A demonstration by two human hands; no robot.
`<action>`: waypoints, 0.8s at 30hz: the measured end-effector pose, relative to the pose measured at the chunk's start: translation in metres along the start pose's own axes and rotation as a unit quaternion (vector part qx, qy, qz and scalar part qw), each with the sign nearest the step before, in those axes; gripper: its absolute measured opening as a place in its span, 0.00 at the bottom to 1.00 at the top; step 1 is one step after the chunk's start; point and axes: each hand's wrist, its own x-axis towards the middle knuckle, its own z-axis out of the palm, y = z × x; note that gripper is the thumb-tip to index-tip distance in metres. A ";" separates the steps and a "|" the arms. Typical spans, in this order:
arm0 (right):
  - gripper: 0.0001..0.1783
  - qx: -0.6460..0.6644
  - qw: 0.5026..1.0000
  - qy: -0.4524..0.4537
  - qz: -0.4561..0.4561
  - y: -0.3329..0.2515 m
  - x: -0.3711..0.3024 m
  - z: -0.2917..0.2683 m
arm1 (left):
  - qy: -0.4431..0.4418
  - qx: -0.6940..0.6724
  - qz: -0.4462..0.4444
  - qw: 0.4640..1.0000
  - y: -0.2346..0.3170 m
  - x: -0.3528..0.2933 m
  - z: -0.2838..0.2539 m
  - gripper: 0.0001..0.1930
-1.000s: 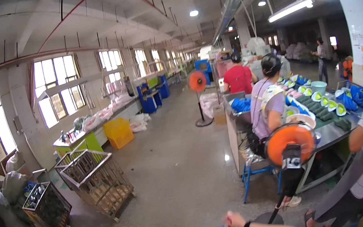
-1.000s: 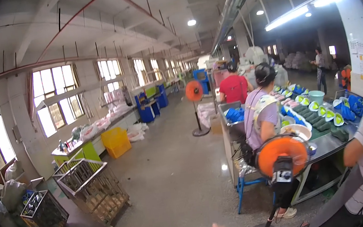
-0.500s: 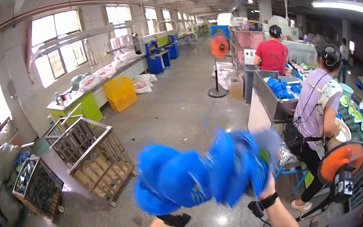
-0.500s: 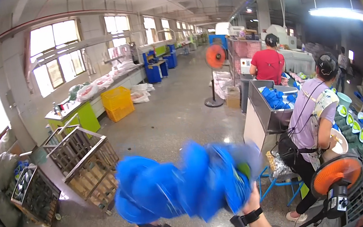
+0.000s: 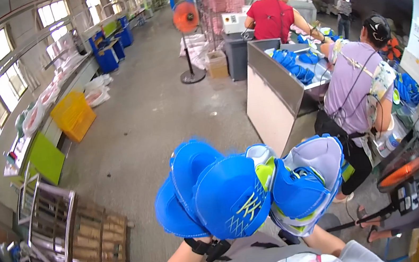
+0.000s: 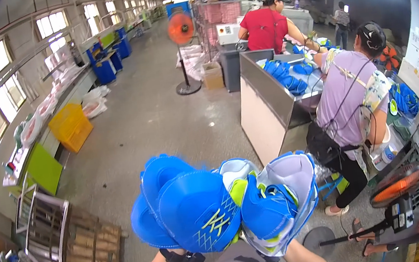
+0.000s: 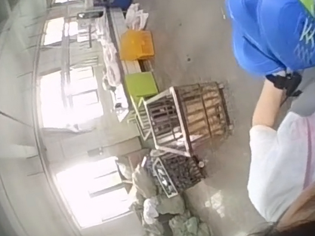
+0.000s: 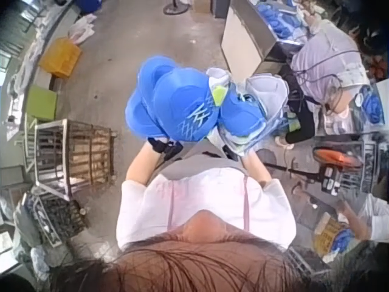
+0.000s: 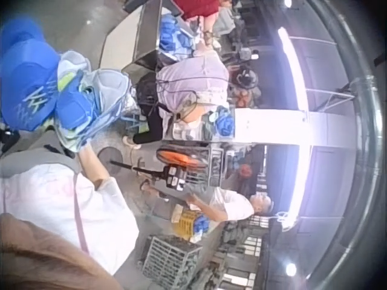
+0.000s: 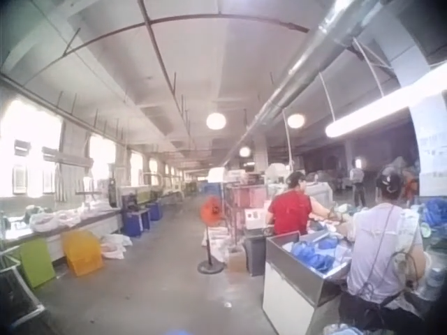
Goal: The recorder collects blue shoe upper components from a tray and stacks them neatly on a metal table in a factory.
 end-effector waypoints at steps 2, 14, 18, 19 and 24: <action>0.19 0.010 1.000 0.000 -0.011 -0.011 0.029 -0.014 | -0.032 0.004 -0.027 0.999 0.012 0.064 0.015 0.14; 0.16 0.104 0.990 -0.008 -0.093 -0.163 0.258 0.160 | -0.219 0.074 -0.217 0.948 0.085 0.457 0.184 0.14; 0.13 0.155 0.979 -0.062 -0.114 -0.225 0.357 0.147 | -0.275 0.069 -0.285 0.915 0.079 0.583 0.225 0.14; 0.11 0.201 0.966 -0.122 -0.107 -0.235 0.395 0.125 | -0.291 0.072 -0.309 0.902 0.076 0.613 0.235 0.13; 0.10 0.250 0.948 -0.136 -0.145 -0.311 0.458 0.189 | -0.330 0.058 -0.384 0.860 0.079 0.737 0.281 0.13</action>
